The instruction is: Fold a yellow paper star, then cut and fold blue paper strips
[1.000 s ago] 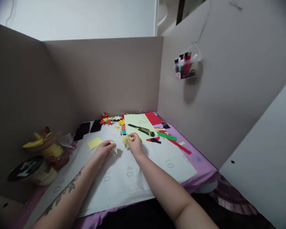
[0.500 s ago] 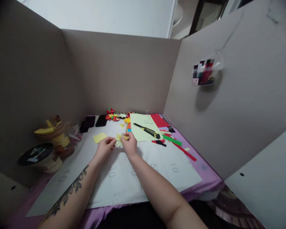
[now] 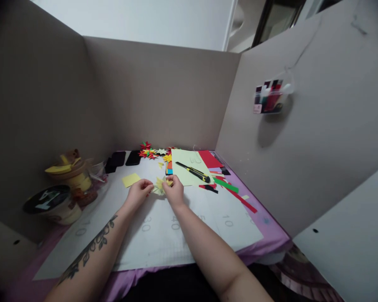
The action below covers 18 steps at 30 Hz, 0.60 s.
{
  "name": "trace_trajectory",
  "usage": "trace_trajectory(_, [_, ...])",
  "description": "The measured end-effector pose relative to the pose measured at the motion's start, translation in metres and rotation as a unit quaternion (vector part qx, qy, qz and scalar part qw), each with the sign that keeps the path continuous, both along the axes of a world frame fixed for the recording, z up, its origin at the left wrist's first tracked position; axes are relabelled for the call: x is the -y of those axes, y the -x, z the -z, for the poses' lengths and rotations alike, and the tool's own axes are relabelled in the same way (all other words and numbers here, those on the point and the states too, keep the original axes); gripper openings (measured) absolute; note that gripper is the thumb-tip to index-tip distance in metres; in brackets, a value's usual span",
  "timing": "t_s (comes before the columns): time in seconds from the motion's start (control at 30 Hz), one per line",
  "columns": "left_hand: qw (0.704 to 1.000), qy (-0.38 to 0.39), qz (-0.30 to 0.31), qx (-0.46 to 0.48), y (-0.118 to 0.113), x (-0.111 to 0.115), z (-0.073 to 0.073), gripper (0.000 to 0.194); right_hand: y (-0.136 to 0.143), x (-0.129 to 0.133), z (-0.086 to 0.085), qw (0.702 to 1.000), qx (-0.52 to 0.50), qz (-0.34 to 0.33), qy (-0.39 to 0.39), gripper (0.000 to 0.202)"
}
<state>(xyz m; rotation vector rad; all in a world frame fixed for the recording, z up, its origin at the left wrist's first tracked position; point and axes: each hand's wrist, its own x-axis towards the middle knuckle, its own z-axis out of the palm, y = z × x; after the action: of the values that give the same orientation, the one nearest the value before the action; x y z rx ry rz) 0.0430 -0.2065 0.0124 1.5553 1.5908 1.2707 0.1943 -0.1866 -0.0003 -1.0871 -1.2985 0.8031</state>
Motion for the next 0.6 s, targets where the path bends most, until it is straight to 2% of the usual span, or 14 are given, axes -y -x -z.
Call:
trace_trajectory(0.37, [1.000,-0.006,0.005,0.001,-0.0009,0.0004,-0.0011,0.017,-0.0018,-0.0008,-0.0002,1.000,0.006,0.009,-0.002,0.019])
trace_trajectory(0.6, [1.000,0.004,0.005,0.007,-0.0021,0.0010,-0.0016,0.018,-0.0018,-0.0003,0.0012,1.000,0.005,-0.008,-0.011,0.020])
